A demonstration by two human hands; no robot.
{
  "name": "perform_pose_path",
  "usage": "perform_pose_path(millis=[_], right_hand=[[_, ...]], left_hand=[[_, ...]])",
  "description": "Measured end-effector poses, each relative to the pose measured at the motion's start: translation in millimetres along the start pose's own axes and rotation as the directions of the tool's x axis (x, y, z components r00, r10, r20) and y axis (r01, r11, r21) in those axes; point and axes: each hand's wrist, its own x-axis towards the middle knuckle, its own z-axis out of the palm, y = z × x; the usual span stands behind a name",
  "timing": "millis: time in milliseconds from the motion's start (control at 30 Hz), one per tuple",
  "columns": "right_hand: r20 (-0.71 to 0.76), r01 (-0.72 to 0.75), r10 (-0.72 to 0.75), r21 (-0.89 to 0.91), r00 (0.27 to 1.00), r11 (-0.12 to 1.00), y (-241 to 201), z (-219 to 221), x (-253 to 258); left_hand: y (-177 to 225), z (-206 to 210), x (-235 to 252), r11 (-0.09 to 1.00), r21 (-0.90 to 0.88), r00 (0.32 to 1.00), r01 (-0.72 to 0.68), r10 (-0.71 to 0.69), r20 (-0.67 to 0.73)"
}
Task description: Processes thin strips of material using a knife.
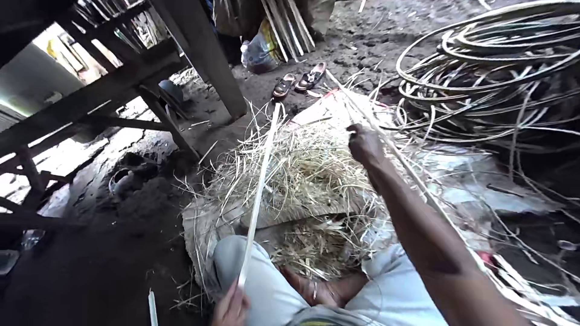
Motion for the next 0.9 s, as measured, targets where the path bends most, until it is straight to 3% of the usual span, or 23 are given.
perform_pose_path(millis=[133,300,433,600,767,900], right_hand=[[0.062,0.279,-0.284,0.085,0.957,0.957,-48.1,48.0,-105.0],[0.236,0.389,-0.377,-0.007,0.896,0.921,-77.9,70.4,-168.8],[0.185,0.409,-0.394,-0.048,0.900,0.911,-75.8,73.6,-168.9],[-0.013,0.487,-0.490,-0.086,0.872,0.869,-65.9,86.5,-148.2],[0.103,0.213,-0.201,-0.115,0.974,0.970,-66.6,64.9,-89.0],[0.104,0.253,-0.242,-0.105,0.965,0.962,-70.3,67.7,-105.4]], left_hand=[[57.5,64.4,101.9,0.990,-0.119,0.997,-0.077,0.075,-0.021],[109.4,98.7,146.5,0.984,-0.120,0.990,-0.134,0.138,0.018],[124.6,109.1,153.1,0.980,-0.124,0.987,-0.158,0.161,0.011],[121.0,115.6,154.0,0.969,-0.168,0.983,-0.181,0.183,-0.008],[87.8,114.1,117.2,0.981,-0.150,0.987,-0.125,0.138,0.078],[87.7,108.9,128.5,0.982,-0.108,0.985,-0.155,0.162,0.056]])
